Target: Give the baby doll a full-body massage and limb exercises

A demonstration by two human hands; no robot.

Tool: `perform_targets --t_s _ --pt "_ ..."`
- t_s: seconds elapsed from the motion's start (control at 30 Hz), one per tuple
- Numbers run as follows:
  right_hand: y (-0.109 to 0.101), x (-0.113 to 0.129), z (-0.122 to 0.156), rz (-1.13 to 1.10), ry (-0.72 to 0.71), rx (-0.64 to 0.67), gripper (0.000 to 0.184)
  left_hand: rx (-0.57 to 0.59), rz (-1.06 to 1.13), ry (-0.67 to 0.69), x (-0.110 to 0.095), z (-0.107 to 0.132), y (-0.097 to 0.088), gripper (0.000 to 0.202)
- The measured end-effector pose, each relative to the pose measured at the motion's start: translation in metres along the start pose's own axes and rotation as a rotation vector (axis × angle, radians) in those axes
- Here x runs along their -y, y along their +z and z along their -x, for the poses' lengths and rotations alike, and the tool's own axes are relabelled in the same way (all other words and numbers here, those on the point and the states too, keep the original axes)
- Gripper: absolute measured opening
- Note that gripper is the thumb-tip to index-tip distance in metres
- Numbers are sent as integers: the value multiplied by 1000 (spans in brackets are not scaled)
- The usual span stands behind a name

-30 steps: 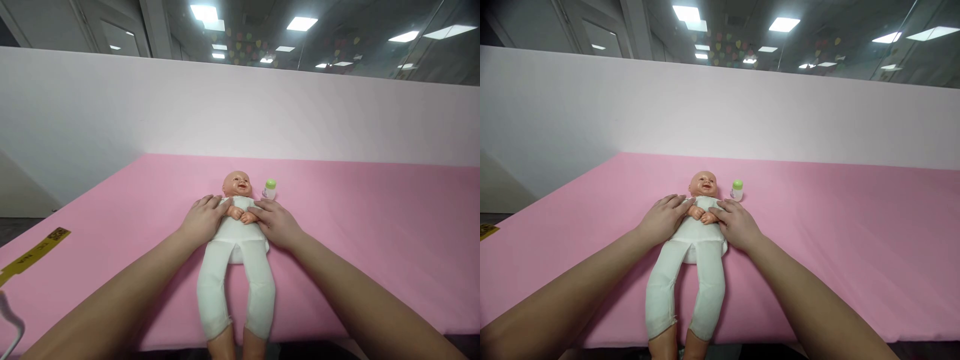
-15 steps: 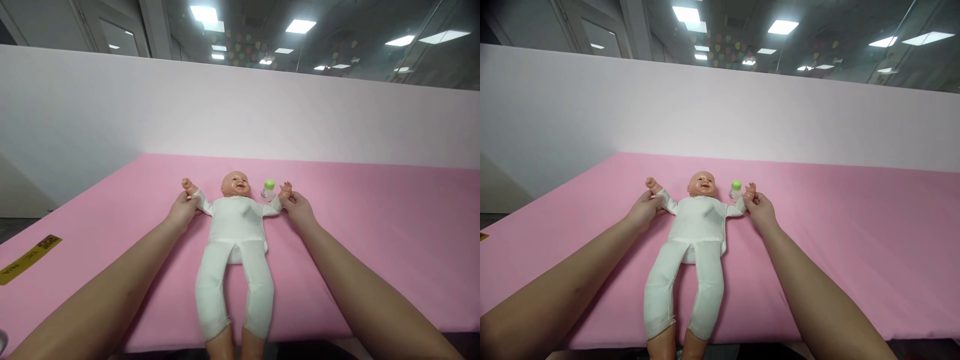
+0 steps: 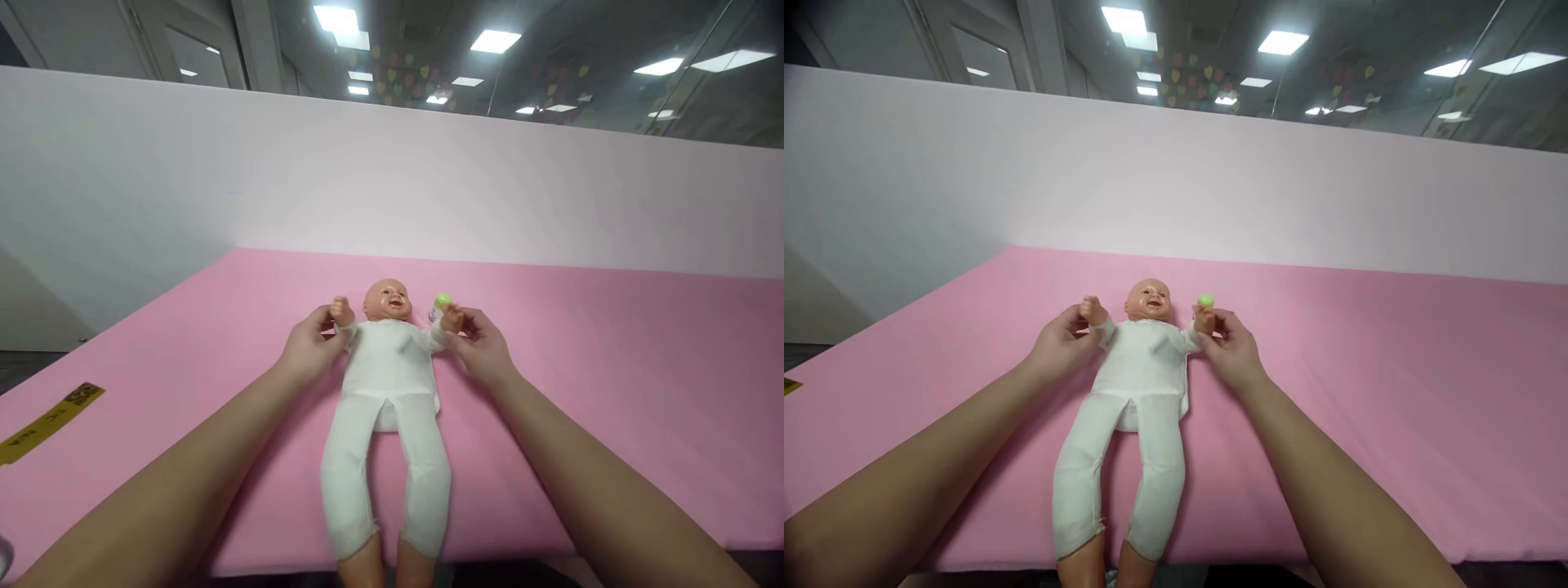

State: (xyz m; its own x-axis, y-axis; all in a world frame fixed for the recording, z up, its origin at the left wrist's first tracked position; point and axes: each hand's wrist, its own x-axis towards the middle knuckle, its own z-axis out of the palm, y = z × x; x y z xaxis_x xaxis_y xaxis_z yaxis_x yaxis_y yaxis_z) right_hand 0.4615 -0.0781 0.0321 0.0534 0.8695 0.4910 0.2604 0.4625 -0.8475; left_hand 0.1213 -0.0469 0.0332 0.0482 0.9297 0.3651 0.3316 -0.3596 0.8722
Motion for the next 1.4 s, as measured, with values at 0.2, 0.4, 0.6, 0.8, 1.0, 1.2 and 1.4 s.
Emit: perform_targets --t_s 0.2,0.4,0.6,0.8,1.0,1.2,1.4 --pt "23 36 22 359 -409 430 35 280 -403 381 -13 12 4 44" --pt "27 38 23 457 -430 501 31 349 -566 412 -11 16 8 49" --pt "29 37 24 363 -343 415 40 229 -358 260 -11 17 9 45" --pt "9 11 3 -58 53 -20 38 -84 127 -141 12 -2 -2 33" --pt "-17 -37 -23 -249 581 -286 40 -208 495 -476 46 -25 -15 34" --pt "-25 -50 -24 -251 654 -295 46 -212 553 -488 49 -26 -15 35" --pt "-13 -15 -12 -104 283 -222 60 -141 360 -170 12 -10 -2 35"
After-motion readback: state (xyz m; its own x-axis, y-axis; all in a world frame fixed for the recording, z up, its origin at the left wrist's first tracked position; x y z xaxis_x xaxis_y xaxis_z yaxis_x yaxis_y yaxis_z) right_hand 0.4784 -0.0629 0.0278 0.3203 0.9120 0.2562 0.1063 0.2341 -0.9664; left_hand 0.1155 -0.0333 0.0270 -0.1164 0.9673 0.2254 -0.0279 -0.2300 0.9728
